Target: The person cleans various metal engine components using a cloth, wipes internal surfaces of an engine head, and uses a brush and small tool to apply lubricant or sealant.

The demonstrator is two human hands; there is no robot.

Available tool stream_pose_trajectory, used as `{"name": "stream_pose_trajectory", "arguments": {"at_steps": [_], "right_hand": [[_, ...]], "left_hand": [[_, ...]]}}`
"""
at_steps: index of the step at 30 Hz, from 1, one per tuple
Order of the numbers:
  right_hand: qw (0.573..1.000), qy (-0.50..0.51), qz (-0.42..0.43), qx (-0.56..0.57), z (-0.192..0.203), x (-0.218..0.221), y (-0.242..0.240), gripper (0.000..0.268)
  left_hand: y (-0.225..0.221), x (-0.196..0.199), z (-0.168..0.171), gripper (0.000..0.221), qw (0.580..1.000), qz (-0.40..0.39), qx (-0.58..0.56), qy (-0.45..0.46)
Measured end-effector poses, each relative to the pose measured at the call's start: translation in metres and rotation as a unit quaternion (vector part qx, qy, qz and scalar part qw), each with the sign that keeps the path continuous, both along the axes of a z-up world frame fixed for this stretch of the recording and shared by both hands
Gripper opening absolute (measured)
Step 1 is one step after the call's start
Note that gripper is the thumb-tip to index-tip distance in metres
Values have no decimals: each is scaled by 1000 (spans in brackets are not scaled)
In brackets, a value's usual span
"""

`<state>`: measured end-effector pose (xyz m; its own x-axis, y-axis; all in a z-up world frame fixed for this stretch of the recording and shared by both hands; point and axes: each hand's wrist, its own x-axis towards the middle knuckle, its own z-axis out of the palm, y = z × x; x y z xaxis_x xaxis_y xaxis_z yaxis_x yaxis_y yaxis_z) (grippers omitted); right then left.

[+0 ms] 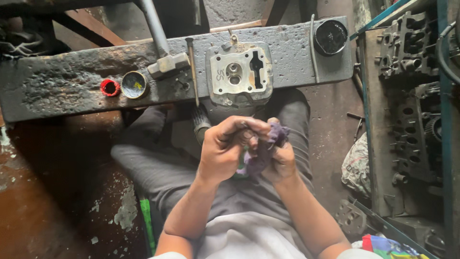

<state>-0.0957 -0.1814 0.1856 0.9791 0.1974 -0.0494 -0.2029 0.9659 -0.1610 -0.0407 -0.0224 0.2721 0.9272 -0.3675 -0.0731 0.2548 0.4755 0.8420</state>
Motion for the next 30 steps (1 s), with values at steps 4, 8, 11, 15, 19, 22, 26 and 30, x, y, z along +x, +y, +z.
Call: {"name": "stream_pose_trajectory", "arguments": {"at_steps": [4,8,11,15,19,22,26,30], "right_hand": [[999,24,7,37,0,-2,8,48],[999,51,-2,13,5,5,10,49],[998,60,-5,2,6,6,12,52],[999,20,27,3,-1,3,11,51],[998,46,37,21,-8,3,9,60],[999,38,35,-4,-6,6,7,56],[987,94,-13,-133,12,14,5,55],[908,-48,-214,-356,31,49,-20,28]], "left_hand": [[-3,-2,-8,10,999,20,-1,-36],[-12,1,-11,17,995,60,-63,-50],[-12,6,-9,23,992,82,-66,-69],[-6,10,-4,25,993,110,30,-2],[2,15,-4,13,996,85,28,-8],[7,21,-6,13,997,62,-15,49],[7,18,-9,16,987,99,-93,88],[22,15,-13,21,989,143,15,21]]}}
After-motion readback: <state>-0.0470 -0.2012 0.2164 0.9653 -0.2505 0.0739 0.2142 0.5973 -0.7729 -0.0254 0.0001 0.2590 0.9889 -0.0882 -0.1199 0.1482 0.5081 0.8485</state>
